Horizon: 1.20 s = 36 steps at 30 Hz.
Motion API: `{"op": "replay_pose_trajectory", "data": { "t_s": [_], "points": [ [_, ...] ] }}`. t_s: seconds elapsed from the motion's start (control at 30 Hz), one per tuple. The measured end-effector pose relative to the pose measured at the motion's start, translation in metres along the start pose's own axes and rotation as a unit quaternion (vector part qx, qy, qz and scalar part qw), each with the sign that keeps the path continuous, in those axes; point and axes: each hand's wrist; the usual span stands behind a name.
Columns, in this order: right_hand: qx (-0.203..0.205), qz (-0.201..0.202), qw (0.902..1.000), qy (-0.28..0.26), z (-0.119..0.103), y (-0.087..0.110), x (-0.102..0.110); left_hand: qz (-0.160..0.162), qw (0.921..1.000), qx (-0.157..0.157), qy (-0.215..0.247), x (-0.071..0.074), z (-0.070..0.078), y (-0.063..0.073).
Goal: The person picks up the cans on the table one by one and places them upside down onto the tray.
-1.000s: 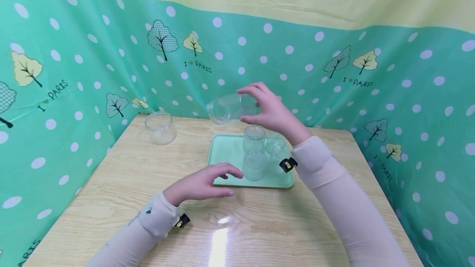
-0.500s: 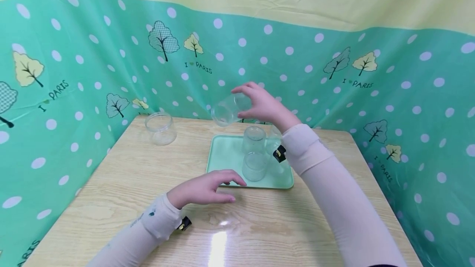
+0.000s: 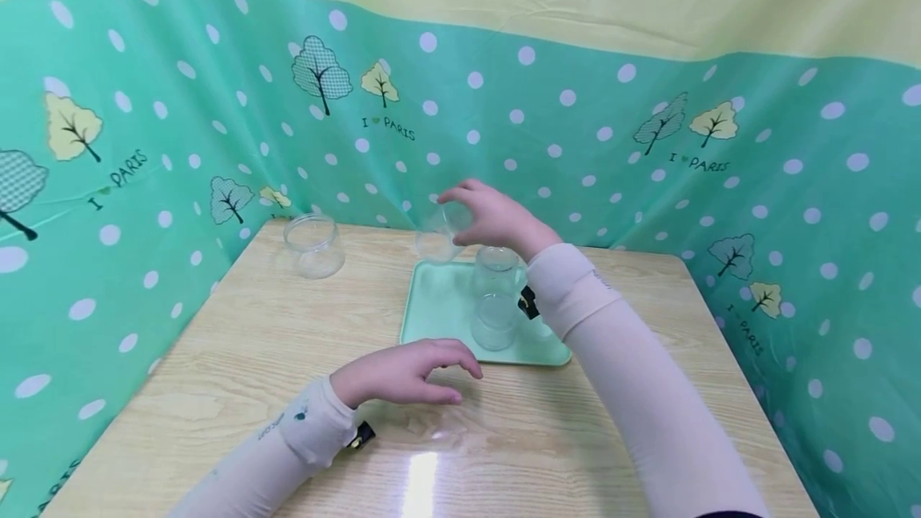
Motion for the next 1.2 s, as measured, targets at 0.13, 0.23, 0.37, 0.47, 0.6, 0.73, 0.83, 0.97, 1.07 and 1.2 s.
{"op": "replay_pose_trajectory", "data": {
  "t_s": [0.13,0.23,0.37,0.47,0.6,0.73,0.83,0.97,1.07,1.2],
  "points": [
    [0.005,-0.015,0.9997,0.02,-0.002,-0.004,-0.006,-0.004,1.0,0.005,-0.001,0.0,0.003,0.0],
    [0.002,-0.029,0.9988,0.038,-0.004,-0.007,-0.01,-0.009,0.9999,0.009,0.0,0.0,0.004,-0.001],
    [0.005,-0.047,0.9978,0.048,-0.006,-0.01,-0.015,-0.016,0.9999,0.003,-0.001,0.0,0.004,-0.001],
    [0.01,-0.06,0.9969,0.05,-0.007,-0.011,-0.019,-0.018,0.9998,-0.003,-0.006,0.0,0.004,0.0],
    [0.018,-0.08,0.9945,0.065,-0.007,-0.014,-0.025,-0.019,0.9998,-0.004,-0.008,0.001,0.005,0.0],
    [0.016,-0.095,0.9928,0.072,-0.006,-0.016,-0.03,-0.019,0.9998,-0.003,-0.007,0.001,0.006,0.001],
    [0.011,-0.101,0.9921,0.073,-0.005,-0.016,-0.034,-0.019,0.9998,-0.001,-0.009,0.001,0.006,0.001],
    [0.006,-0.105,0.9918,0.072,-0.004,-0.017,-0.039,-0.02,0.9997,-0.002,-0.011,0.001,0.007,0.001],
    [0.001,-0.109,0.9912,0.075,-0.002,-0.018,-0.044,-0.022,0.9997,-0.003,-0.01,0.002,0.006,0.002],
    [0.0,-0.123,0.9884,0.089,-0.001,-0.019,-0.049,-0.024,0.9996,-0.004,-0.011,0.002,0.005,0.002]
  ]
}}
Point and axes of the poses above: each hand's wrist, its own y-axis away from the middle knuckle, its own x-axis out of the back of the hand, z = x × y, and after that the axes turned 8 degrees about z, right-handed
